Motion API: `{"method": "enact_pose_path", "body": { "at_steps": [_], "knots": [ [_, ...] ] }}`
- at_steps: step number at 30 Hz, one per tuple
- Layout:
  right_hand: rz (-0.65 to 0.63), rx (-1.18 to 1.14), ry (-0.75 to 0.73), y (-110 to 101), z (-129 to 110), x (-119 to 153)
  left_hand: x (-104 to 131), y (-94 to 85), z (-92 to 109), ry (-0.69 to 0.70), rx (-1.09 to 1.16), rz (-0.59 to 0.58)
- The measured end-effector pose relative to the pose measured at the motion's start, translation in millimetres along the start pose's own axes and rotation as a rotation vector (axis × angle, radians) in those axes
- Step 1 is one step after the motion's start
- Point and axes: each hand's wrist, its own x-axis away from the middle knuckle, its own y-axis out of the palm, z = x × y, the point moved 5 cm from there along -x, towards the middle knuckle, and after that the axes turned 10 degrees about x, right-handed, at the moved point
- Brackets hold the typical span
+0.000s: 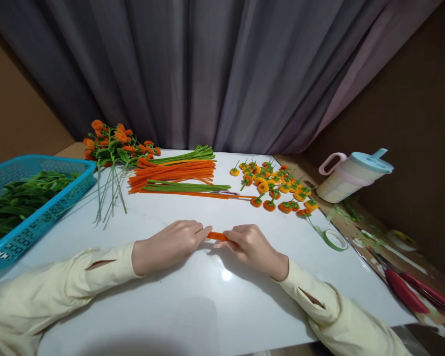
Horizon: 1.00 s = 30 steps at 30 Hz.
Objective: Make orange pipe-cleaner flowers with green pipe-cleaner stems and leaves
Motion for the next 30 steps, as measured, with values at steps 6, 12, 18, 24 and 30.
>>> {"method": "enact_pose_path", "body": {
  "at_steps": [6,12,18,24,30],
  "knots": [
    [-0.046,-0.162,0.089,1,2,-2,-1,2.8,6,0.084,-0.140,0.048],
    [-0.088,-0.100,0.097,-3,2,-3,-1,0.4,-1,0.036,-0.049,0.059],
    [-0.108,0.019,0.031,0,-7,-2,-1,-2.5,3,0.045,-0.096,0.063],
    [-0.126,0.083,0.020,2,-10,-2,-3,-0.5,5,0.037,-0.061,0.054],
    [-0.084,0.020,0.008,-1,-5,1,-1,-19.7,-19,-0.141,0.409,-0.007]
  ]
}}
